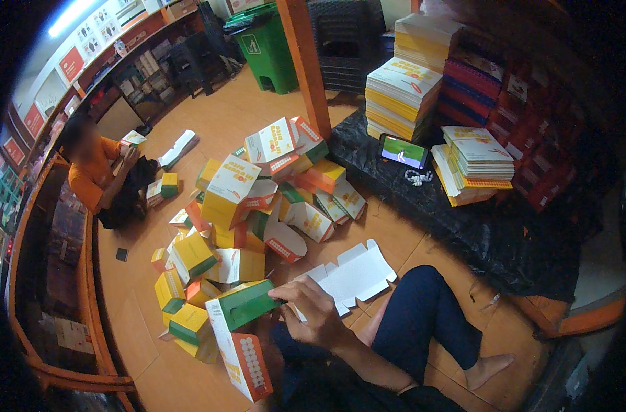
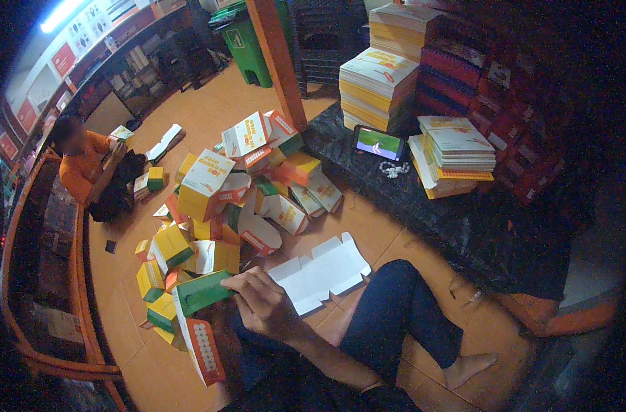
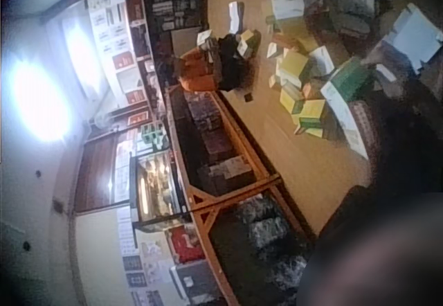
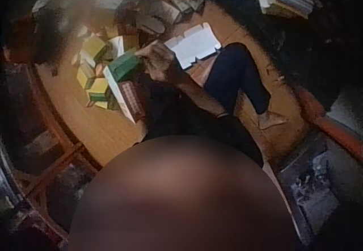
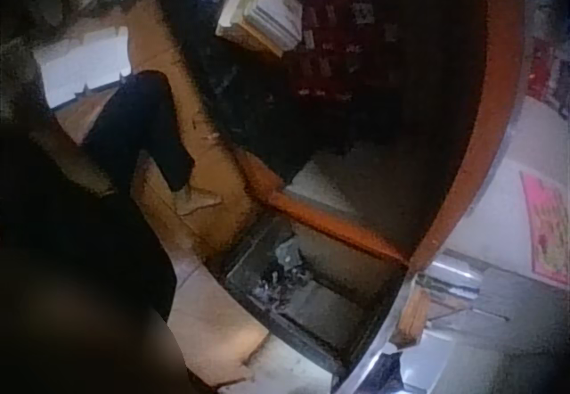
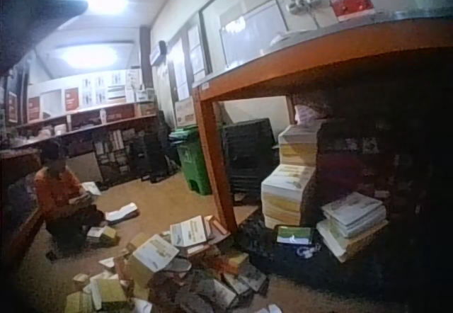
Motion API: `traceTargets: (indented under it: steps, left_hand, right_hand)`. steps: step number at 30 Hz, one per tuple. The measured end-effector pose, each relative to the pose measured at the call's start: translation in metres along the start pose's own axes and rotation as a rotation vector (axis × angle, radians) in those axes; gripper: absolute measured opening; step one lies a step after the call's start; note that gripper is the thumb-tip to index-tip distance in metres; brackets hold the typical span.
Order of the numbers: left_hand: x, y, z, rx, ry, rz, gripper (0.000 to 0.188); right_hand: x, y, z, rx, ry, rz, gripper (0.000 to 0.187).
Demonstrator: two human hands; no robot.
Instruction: The person sits on the floor and folds flat paperboard pieces into small rectangular boxes. They fold the flaps and tuck them to form the box shape, then place the finished boxes into a growing pile. Another person in an orange shirt performs the same task nearby.
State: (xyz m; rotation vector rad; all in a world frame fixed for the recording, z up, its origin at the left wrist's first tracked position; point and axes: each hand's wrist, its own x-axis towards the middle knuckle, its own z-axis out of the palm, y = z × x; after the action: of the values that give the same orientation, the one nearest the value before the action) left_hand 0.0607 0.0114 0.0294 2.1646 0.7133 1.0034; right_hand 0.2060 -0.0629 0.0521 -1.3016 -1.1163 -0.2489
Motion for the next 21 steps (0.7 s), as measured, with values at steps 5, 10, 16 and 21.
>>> traceTargets:
  steps: [5, 10, 16, 21]
  left_hand:
    - [0.003, 0.009, 0.011, -0.355, 0.027, -0.258, 0.025]
    - [0.012, 0.013, 0.020, -0.857, 0.226, -0.646, 0.030]
    - [0.018, 0.014, 0.014, -1.218, 0.165, -0.474, 0.034]
    - [0.024, 0.011, 0.018, -0.951, 0.236, -0.460, 0.029]
  right_hand:
    - [-0.003, 0.004, 0.003, 0.014, -0.002, -0.047, 0.032]
    - [-0.001, 0.002, -0.001, 0.121, -0.146, 0.001, 0.022]
    - [0.005, 0.002, -0.004, 0.119, -0.166, 0.004, 0.025]
    - [0.006, 0.000, -0.010, 0.216, -0.231, 0.107, 0.029]
